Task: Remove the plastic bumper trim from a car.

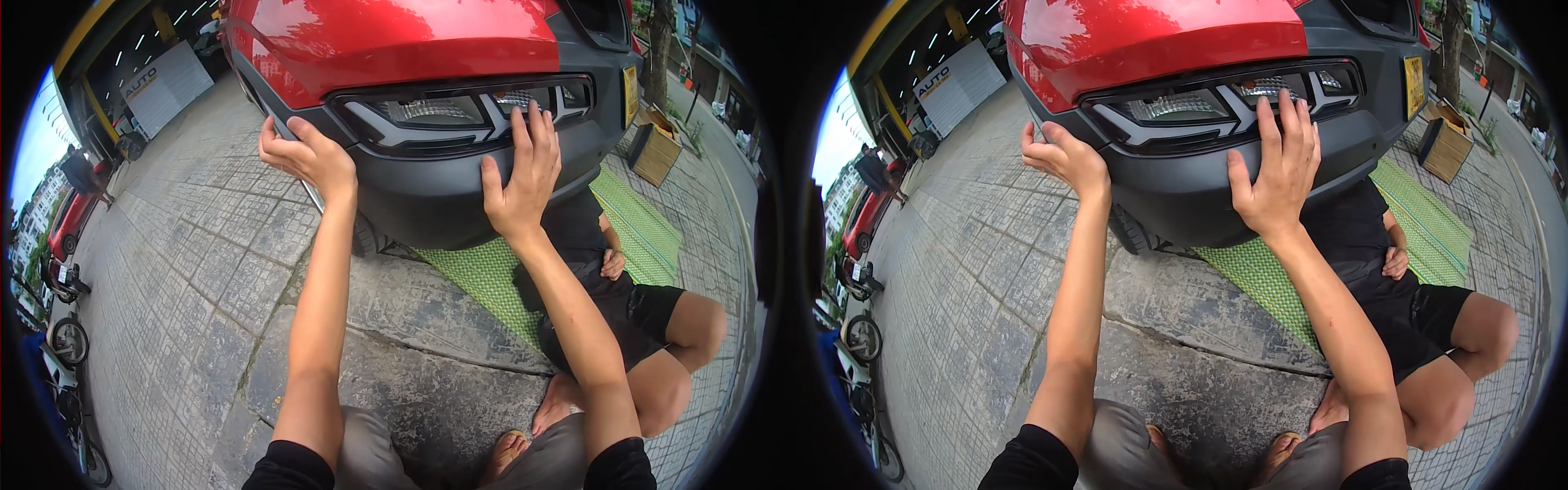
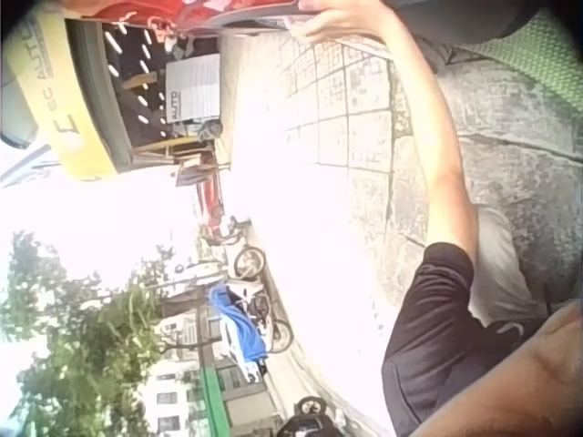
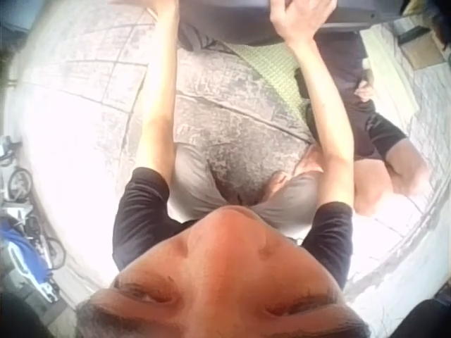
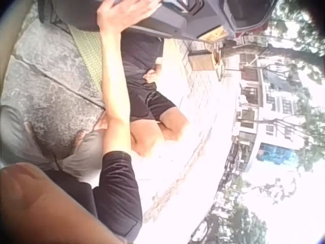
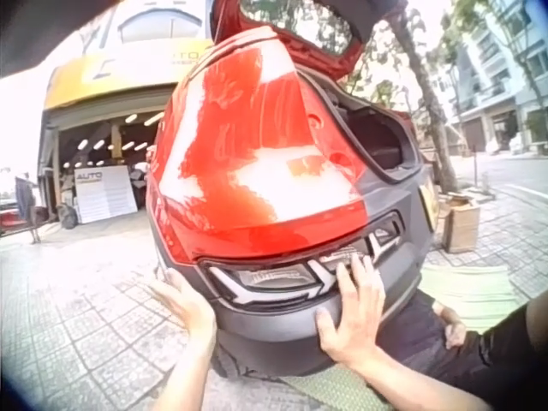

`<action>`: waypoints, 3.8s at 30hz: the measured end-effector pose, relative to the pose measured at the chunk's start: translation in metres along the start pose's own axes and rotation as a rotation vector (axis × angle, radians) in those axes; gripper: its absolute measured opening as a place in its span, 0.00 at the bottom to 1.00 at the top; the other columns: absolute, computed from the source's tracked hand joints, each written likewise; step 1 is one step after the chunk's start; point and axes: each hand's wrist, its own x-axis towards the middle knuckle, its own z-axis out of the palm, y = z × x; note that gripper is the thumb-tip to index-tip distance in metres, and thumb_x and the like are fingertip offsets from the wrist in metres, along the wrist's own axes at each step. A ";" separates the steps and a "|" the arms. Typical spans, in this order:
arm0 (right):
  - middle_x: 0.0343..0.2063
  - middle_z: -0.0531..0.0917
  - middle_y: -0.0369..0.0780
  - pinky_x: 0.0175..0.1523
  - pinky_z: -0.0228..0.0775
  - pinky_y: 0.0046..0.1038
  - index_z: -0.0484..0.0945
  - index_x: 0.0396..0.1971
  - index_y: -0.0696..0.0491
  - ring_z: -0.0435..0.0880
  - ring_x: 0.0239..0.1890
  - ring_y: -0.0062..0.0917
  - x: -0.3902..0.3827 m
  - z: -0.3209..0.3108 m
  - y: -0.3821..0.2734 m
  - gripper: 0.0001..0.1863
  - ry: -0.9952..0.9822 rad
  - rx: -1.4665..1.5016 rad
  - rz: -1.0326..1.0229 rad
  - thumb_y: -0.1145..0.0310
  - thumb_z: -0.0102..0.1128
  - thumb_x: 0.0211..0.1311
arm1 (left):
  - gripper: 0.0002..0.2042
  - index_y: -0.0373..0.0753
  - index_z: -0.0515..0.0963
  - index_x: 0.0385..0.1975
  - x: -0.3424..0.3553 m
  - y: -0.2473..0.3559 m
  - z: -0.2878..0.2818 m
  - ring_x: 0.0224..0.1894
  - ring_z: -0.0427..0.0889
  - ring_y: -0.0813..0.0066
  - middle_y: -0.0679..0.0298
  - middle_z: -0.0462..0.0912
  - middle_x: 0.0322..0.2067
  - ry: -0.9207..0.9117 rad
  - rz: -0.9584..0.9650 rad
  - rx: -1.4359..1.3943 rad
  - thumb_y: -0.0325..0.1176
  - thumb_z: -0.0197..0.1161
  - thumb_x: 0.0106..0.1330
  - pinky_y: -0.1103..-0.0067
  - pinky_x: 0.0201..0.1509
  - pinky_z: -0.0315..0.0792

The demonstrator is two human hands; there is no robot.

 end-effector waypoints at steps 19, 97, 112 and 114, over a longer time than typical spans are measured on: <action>0.81 0.64 0.49 0.82 0.47 0.56 0.64 0.80 0.58 0.59 0.83 0.48 0.000 0.013 0.014 0.37 0.080 -0.046 -0.210 0.48 0.43 0.82 | 0.43 0.29 0.42 0.83 -0.005 0.086 0.031 0.87 0.28 0.41 0.35 0.31 0.83 -0.147 -0.103 -0.110 0.64 0.23 0.85 0.41 0.83 0.21; 0.76 0.75 0.44 0.79 0.51 0.55 0.80 0.69 0.56 0.64 0.81 0.51 0.002 0.003 0.005 0.36 0.058 0.046 -0.031 0.56 0.65 0.62 | 0.46 0.32 0.49 0.83 0.007 0.095 0.033 0.88 0.35 0.52 0.49 0.47 0.85 -0.253 -0.116 -0.228 0.68 0.19 0.82 0.44 0.84 0.22; 0.73 0.78 0.43 0.75 0.56 0.49 0.85 0.65 0.53 0.70 0.77 0.47 0.007 -0.005 0.010 0.32 0.074 0.073 -0.049 0.59 0.68 0.59 | 0.44 0.34 0.49 0.84 0.005 0.102 0.028 0.88 0.34 0.49 0.46 0.46 0.85 -0.258 -0.136 -0.143 0.67 0.20 0.83 0.43 0.83 0.20; 0.64 0.84 0.37 0.69 0.59 0.39 0.88 0.61 0.47 0.77 0.67 0.39 0.017 -0.015 0.015 0.29 0.167 0.022 -0.183 0.60 0.70 0.57 | 0.44 0.34 0.49 0.84 0.005 0.104 0.027 0.88 0.34 0.48 0.45 0.45 0.85 -0.254 -0.147 -0.141 0.67 0.21 0.83 0.43 0.83 0.20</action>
